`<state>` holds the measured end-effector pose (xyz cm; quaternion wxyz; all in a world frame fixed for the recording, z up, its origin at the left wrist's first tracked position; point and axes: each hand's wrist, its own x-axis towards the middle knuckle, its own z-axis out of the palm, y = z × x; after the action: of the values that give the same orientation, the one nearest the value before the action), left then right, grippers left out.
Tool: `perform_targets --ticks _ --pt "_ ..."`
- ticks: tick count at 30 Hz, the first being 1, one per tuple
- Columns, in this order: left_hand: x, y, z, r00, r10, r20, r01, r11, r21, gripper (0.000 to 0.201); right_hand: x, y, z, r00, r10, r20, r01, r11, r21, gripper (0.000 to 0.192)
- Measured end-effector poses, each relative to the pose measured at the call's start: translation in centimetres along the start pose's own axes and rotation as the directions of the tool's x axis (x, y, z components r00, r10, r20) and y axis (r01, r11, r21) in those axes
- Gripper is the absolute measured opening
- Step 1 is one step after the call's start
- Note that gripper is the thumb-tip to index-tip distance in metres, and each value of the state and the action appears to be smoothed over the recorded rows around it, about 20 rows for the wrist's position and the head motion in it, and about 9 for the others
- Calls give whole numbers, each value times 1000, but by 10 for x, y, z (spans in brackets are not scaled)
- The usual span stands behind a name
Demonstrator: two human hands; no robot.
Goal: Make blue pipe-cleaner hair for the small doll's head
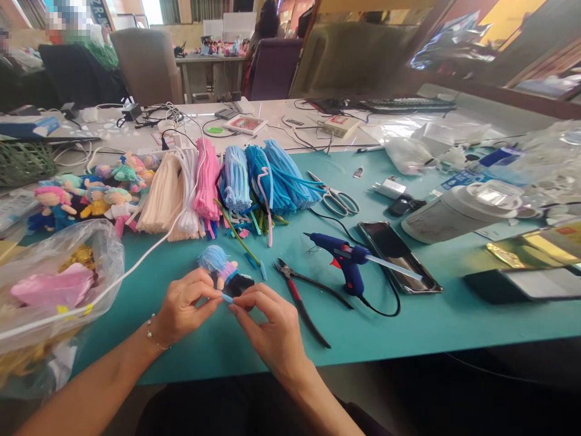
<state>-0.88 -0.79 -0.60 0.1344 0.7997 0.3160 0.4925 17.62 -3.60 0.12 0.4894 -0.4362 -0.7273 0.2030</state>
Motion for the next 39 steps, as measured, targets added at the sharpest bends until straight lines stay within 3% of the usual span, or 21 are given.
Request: perform_targets --ticks 6,12,31,35,39 --pt "-2 0 1 1000 4 -16 -4 1000 9 10 -1 1 0 988 -155 3 154 983 -99 15" --pt "-1 1 1 1000 -14 -12 14 1000 -7 11 0 2 -1 977 -210 26 212 970 -117 17" --pt "-3 0 3 997 -76 -9 76 997 -28 17 0 2 2 983 -176 43 179 979 -92 17" --pt "-3 -1 2 993 -115 4 115 993 -34 4 2 4 -2 995 -96 -19 94 992 -90 15" --pt "-4 -5 -2 964 -245 -101 252 966 57 32 3 8 -9 999 -4 -45 -1 994 -112 16"
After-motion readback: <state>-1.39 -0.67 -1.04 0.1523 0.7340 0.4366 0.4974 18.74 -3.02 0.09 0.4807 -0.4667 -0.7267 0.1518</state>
